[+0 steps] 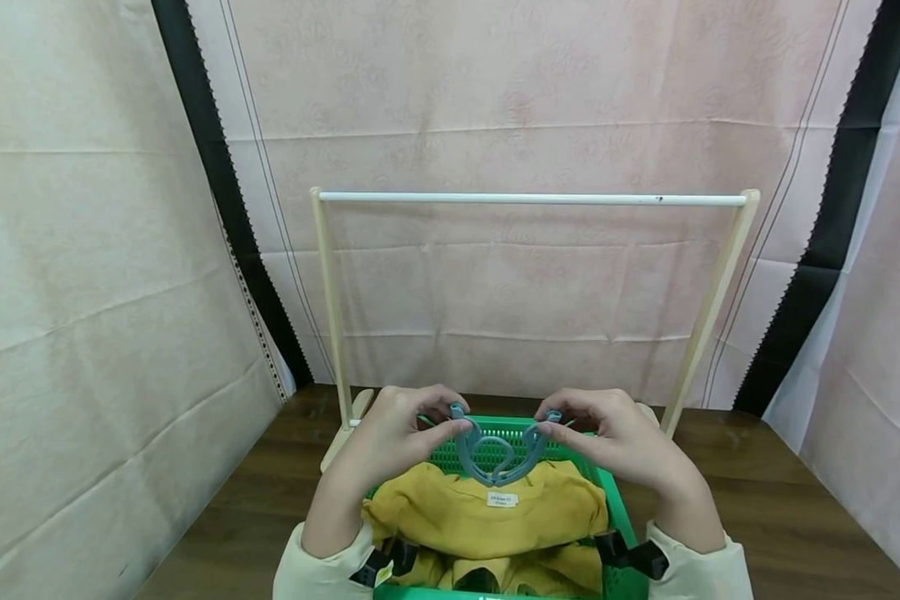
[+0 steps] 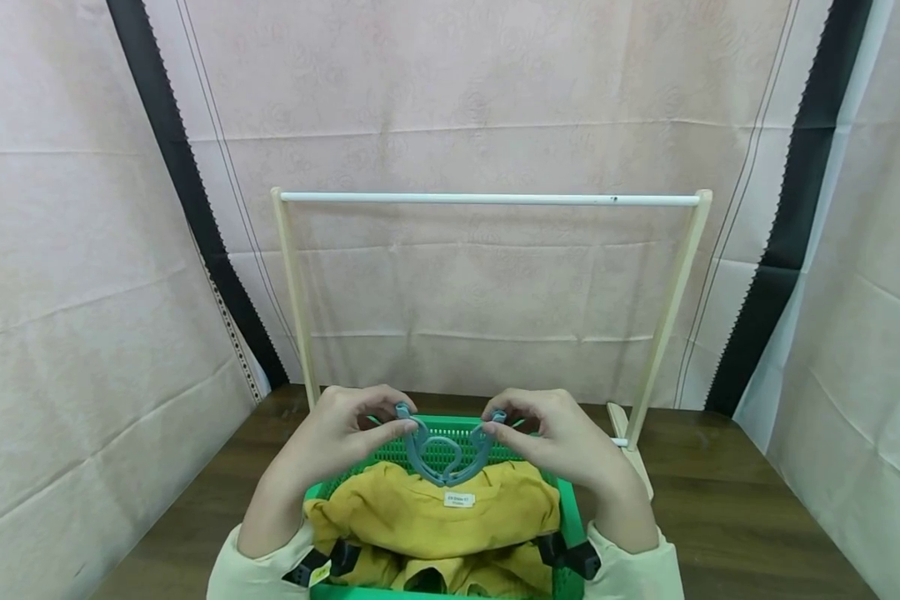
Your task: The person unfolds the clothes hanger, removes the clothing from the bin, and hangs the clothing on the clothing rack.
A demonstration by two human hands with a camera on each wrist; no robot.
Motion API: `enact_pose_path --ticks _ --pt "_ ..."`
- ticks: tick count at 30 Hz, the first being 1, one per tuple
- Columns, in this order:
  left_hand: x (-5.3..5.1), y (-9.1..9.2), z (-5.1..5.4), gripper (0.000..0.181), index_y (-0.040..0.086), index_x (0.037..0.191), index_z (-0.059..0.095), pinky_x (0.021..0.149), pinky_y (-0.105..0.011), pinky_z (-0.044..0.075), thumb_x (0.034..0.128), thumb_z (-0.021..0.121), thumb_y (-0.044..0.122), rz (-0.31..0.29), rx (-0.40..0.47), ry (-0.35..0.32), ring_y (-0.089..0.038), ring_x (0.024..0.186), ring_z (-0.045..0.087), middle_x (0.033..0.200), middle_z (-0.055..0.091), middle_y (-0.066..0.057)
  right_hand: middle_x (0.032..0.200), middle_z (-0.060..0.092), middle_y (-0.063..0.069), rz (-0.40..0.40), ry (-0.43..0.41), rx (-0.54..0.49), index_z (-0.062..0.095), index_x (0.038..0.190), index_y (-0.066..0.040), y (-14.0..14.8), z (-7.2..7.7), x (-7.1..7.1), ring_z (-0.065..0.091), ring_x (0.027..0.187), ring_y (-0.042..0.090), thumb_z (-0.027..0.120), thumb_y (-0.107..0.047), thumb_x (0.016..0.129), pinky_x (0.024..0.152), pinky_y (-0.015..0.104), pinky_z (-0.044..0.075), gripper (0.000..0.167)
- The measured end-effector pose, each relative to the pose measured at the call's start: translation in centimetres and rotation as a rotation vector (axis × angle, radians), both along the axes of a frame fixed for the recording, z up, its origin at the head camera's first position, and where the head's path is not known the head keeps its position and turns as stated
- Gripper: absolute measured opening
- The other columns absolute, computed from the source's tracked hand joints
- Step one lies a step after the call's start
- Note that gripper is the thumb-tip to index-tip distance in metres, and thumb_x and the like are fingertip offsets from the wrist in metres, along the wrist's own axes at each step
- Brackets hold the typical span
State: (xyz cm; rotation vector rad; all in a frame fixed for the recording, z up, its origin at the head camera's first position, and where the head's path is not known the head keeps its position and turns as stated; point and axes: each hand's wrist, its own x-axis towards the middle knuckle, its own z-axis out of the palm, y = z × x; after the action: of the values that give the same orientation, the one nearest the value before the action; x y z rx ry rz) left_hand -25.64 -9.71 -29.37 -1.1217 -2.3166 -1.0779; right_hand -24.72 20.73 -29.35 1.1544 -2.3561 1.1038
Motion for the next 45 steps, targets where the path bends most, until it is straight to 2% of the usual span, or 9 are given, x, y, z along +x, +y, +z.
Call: enact_pose_path --ticks 5,8,13,21,25,29,38,41,45 --pt "-0.2 0.0 -0.3 0.014 0.017 0.104 0.073 0.059 -0.025 0.053 0.0954 0.072 0.028 -0.018 -0.006 0.011 -0.001 0.079 0.066 0.086 0.071 0.014 0.101 0.072 -0.005 0.072 -0.005 -0.009 0.070 0.109 -0.021 -0.3 -0.2 -0.1 0.069 0.084 0.013 0.066 -0.010 0.099 0.065 0.031 0.058 0.015" --pt "-0.1 0.0 -0.4 0.014 0.017 0.104 0.073 0.059 -0.024 0.053 0.0952 0.072 0.028 -0.019 -0.002 0.025 -0.001 0.078 0.066 0.086 0.071 0.014 0.100 0.072 -0.006 0.084 -0.007 0.001 0.071 0.108 -0.019 -0.6 -0.2 -0.2 0.068 0.082 0.012 0.066 -0.012 0.099 0.064 0.031 0.057 0.013" --pt "0.1 -0.1 -0.3 0.013 0.018 0.104 0.074 0.059 -0.024 0.054 0.0946 0.073 0.028 -0.006 0.010 0.034 -0.001 0.077 0.066 0.084 0.071 0.014 0.096 0.072 -0.008 0.048 -0.020 0.020 0.073 0.106 -0.019 -0.4 -0.4 -0.3 0.068 0.078 0.014 0.067 -0.014 0.099 0.061 0.032 0.057 0.010" --pt "0.1 -0.3 -0.2 0.010 0.021 0.103 0.073 0.058 -0.024 0.054 0.0939 0.074 0.027 0.017 0.025 0.052 -0.001 0.076 0.066 0.084 0.071 0.014 0.091 0.072 -0.012 -0.037 -0.041 0.059 0.073 0.103 -0.025 0.4 -0.2 0.1 0.067 0.077 0.011 0.067 -0.022 0.099 0.063 0.031 0.057 0.008" --pt "0.1 -0.4 -0.1 0.010 0.022 0.102 0.073 0.057 -0.024 0.053 0.0933 0.074 0.026 0.024 0.041 0.062 -0.001 0.076 0.065 0.084 0.071 0.014 0.092 0.072 -0.010 -0.038 -0.070 0.067 0.073 0.104 -0.024 1.2 0.0 0.1 0.065 0.074 0.011 0.066 -0.020 0.099 0.062 0.030 0.055 0.009" --pt "0.0 -0.3 -0.1 0.010 0.021 0.103 0.073 0.056 -0.025 0.053 0.0941 0.073 0.026 0.003 0.040 0.066 -0.002 0.076 0.066 0.085 0.071 0.013 0.093 0.072 -0.008 -0.029 -0.098 0.080 0.074 0.103 -0.021 1.6 0.1 0.1 0.063 0.072 0.012 0.066 -0.020 0.100 0.062 0.030 0.054 0.008" --pt "-0.1 0.1 0.0 0.012 0.016 0.104 0.073 0.058 -0.023 0.053 0.0948 0.073 0.024 -0.013 0.000 0.074 0.000 0.077 0.066 0.085 0.072 0.012 0.086 0.070 -0.023 -0.200 0.015 0.205 0.074 0.099 -0.040 0.7 0.2 0.5 0.049 0.056 0.001 0.068 -0.037 0.097 0.051 0.023 0.041 0.007" --pt "-0.1 0.2 0.0 0.012 0.017 0.104 0.073 0.058 -0.022 0.053 0.0952 0.072 0.025 -0.013 -0.012 0.078 0.000 0.078 0.065 0.085 0.071 0.013 0.085 0.070 -0.025 -0.197 0.059 0.196 0.073 0.099 -0.041 0.3 0.2 0.6 0.051 0.058 0.001 0.070 -0.034 0.096 0.049 0.022 0.037 0.008" --pt "-0.1 0.2 -0.1 0.012 0.017 0.104 0.073 0.058 -0.022 0.052 0.0959 0.071 0.026 -0.018 -0.019 0.074 0.000 0.078 0.065 0.085 0.072 0.012 0.089 0.071 -0.024 -0.135 0.084 0.154 0.075 0.101 -0.036 -0.2 0.1 0.6 0.058 0.063 0.002 0.072 -0.026 0.096 0.049 0.022 0.041 0.011"
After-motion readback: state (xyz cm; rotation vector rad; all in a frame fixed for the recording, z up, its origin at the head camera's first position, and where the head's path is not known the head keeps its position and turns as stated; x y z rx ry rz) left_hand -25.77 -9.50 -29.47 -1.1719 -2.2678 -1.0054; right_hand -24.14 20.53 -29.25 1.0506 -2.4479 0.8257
